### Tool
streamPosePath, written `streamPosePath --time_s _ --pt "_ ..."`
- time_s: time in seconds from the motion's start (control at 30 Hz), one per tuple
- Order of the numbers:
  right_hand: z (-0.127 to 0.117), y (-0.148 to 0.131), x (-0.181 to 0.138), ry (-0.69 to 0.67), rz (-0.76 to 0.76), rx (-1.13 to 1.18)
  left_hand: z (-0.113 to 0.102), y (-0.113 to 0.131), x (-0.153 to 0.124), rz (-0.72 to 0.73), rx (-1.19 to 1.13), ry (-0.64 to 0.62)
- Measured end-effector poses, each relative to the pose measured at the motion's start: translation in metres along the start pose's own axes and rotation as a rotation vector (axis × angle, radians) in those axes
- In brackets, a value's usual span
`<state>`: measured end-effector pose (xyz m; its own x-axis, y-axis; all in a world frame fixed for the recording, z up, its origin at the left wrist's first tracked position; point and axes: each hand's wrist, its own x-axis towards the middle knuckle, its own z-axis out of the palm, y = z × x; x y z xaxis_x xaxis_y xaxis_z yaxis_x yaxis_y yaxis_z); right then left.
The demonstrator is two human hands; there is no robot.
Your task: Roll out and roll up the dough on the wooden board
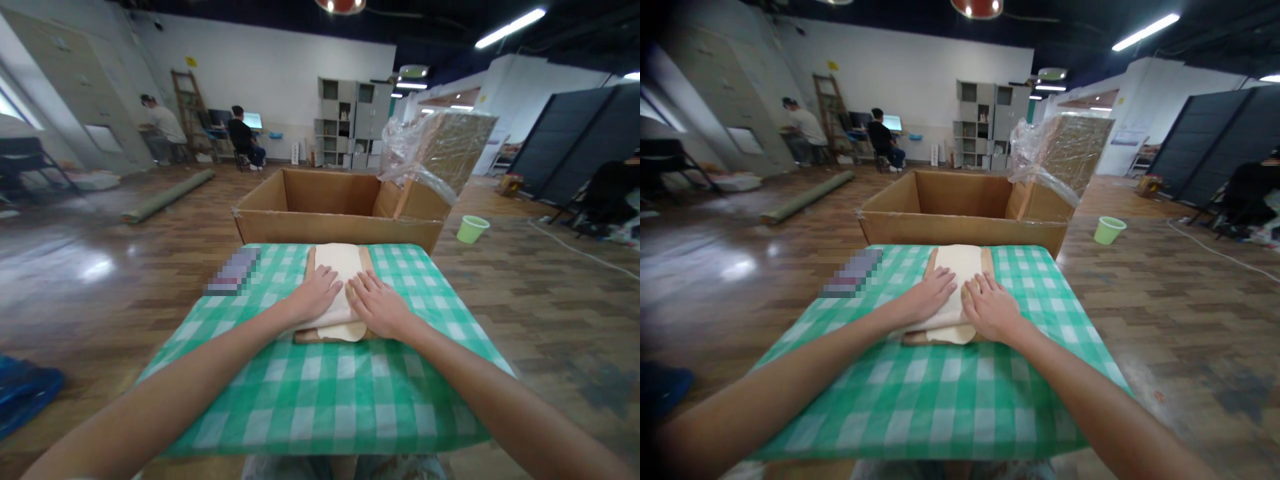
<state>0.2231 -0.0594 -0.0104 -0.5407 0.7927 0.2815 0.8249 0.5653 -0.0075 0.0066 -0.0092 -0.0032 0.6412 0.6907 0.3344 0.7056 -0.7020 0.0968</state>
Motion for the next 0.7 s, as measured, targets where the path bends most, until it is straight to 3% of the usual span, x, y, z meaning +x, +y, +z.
streamPosePath --time_s 0.17,0.33,0.7 --pt "-0.007 -0.014 -0.019 -0.014 -0.007 -0.01 0.006 0.011 -0.02 -0.112 -0.026 -0.022" --pt "-0.016 -0.026 -0.041 -0.003 -0.013 -0.011 -0.001 0.037 -0.04 -0.032 -0.066 -0.089" --pt "-0.024 -0.035 -0.068 -0.026 -0.111 0.011 -0.012 0.065 -0.066 0.058 -0.035 -0.07"
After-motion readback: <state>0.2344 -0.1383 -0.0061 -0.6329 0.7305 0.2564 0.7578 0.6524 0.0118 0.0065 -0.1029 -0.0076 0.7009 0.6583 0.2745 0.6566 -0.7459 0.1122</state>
